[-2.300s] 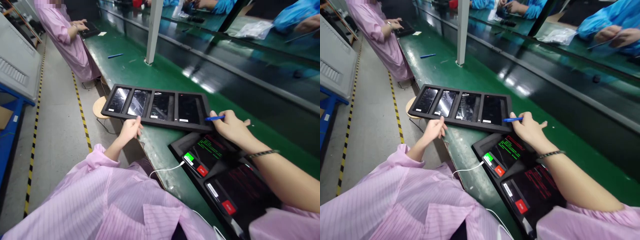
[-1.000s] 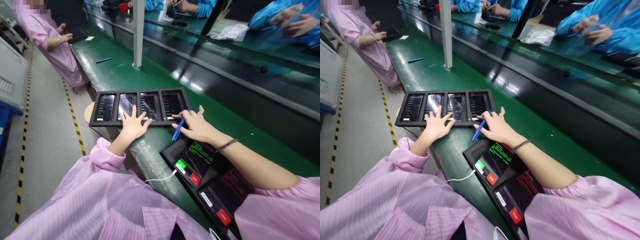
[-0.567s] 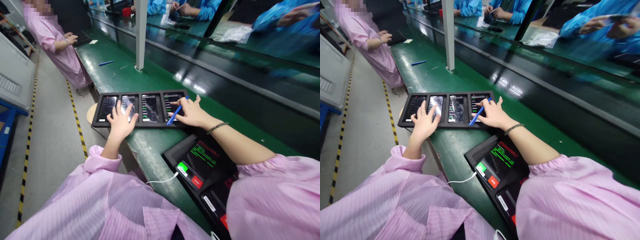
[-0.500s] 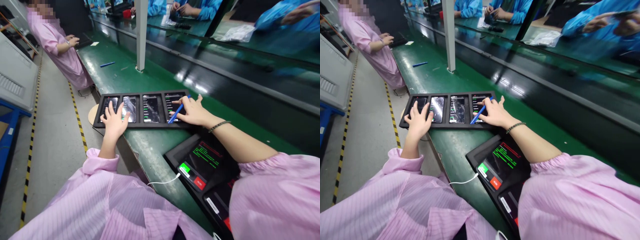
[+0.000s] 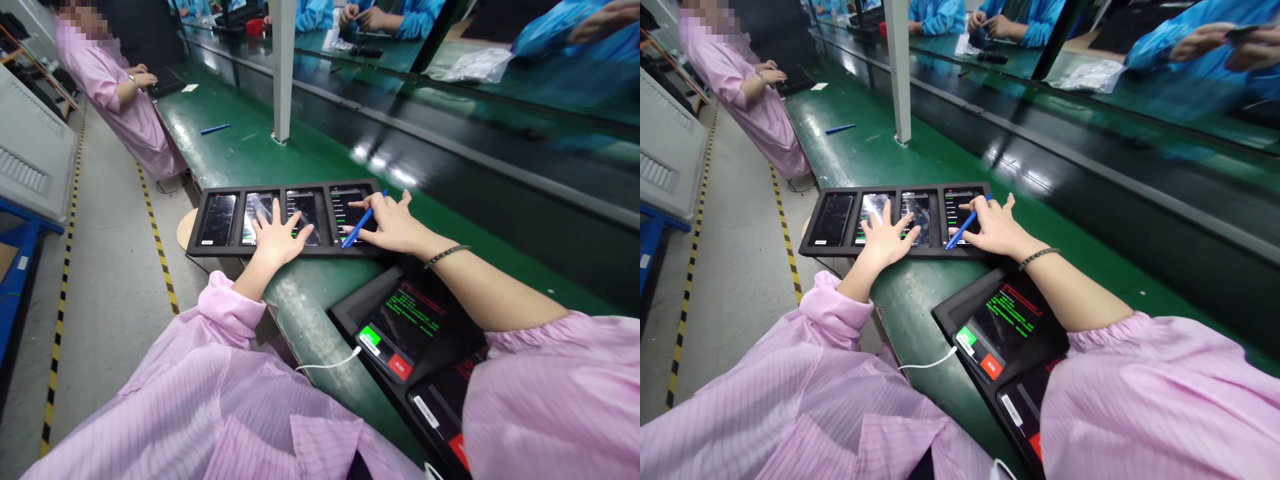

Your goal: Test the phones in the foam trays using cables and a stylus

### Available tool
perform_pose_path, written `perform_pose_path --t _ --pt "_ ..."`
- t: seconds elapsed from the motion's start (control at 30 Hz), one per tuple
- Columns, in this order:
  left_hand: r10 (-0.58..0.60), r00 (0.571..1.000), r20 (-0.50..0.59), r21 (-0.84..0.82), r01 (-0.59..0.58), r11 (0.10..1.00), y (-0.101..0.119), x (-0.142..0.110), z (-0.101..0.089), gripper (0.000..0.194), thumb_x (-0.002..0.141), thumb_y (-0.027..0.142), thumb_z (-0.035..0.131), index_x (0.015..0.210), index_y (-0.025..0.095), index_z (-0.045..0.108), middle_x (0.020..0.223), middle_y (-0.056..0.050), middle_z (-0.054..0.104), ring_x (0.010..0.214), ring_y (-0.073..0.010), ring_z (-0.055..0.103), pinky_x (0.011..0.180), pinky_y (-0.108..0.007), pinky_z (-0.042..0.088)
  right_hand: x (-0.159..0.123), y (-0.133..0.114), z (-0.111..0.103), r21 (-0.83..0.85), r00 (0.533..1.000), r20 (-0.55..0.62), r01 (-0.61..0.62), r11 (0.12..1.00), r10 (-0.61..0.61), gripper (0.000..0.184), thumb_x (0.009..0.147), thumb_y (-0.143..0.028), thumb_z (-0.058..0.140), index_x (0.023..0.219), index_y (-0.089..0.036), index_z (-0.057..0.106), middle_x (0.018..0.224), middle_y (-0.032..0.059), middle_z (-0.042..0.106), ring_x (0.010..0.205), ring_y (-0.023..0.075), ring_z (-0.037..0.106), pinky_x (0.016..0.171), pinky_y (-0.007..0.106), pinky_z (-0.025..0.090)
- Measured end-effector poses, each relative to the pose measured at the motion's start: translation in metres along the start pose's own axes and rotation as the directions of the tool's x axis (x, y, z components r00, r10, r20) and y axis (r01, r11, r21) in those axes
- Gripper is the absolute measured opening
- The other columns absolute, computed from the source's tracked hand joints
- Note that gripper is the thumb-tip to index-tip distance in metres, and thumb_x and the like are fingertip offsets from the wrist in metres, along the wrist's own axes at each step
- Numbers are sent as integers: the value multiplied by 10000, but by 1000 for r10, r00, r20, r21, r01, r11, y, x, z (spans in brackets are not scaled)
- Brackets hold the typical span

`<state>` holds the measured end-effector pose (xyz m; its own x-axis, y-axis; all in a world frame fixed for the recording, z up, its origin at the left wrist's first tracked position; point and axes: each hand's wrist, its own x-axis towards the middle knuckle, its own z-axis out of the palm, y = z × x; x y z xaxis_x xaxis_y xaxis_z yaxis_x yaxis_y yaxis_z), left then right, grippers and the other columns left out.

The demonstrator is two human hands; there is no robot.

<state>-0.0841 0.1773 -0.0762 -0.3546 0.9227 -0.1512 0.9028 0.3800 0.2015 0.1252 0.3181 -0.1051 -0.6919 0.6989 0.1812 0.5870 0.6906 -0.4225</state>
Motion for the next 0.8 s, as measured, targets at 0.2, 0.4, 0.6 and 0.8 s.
perform_pose_path --t 0.2,0.4,0.6,0.8 --pt "-16 999 42 15 16 1000 3 9 1 675 990 703 262 1567 394 425 1753 -16 75 1540 -527 201 1242 -698 132 3 -2 7 -18 1000 12 14 1000 -14 645 820 -858 414 1001 -241 453 1311 178 653 1191 460 545 1106 859 136" --pt "4 999 49 47 -6 999 3 -9 0 651 1006 670 249 1566 391 429 1745 2 138 1528 -514 249 1237 -680 192 -7 -12 10 -30 999 40 15 999 -14 634 831 -862 411 963 -242 421 1186 175 696 1122 450 580 1098 873 94" --pt "1 999 45 70 -4 998 7 -46 8 633 1029 618 251 1582 356 412 1739 -29 168 1506 -500 300 1211 -689 249 -46 -17 8 -39 995 71 77 996 -74 637 855 -860 350 953 -239 451 1144 165 693 1025 406 604 1093 868 112" --pt "-8 1000 3 39 8 999 -2 -41 1 604 1023 641 274 1563 416 423 1744 0 144 1519 -453 302 1214 -676 255 -43 -14 3 -36 996 50 72 997 -70 604 850 -833 377 947 -241 457 1198 168 684 1036 406 598 1101 868 105"
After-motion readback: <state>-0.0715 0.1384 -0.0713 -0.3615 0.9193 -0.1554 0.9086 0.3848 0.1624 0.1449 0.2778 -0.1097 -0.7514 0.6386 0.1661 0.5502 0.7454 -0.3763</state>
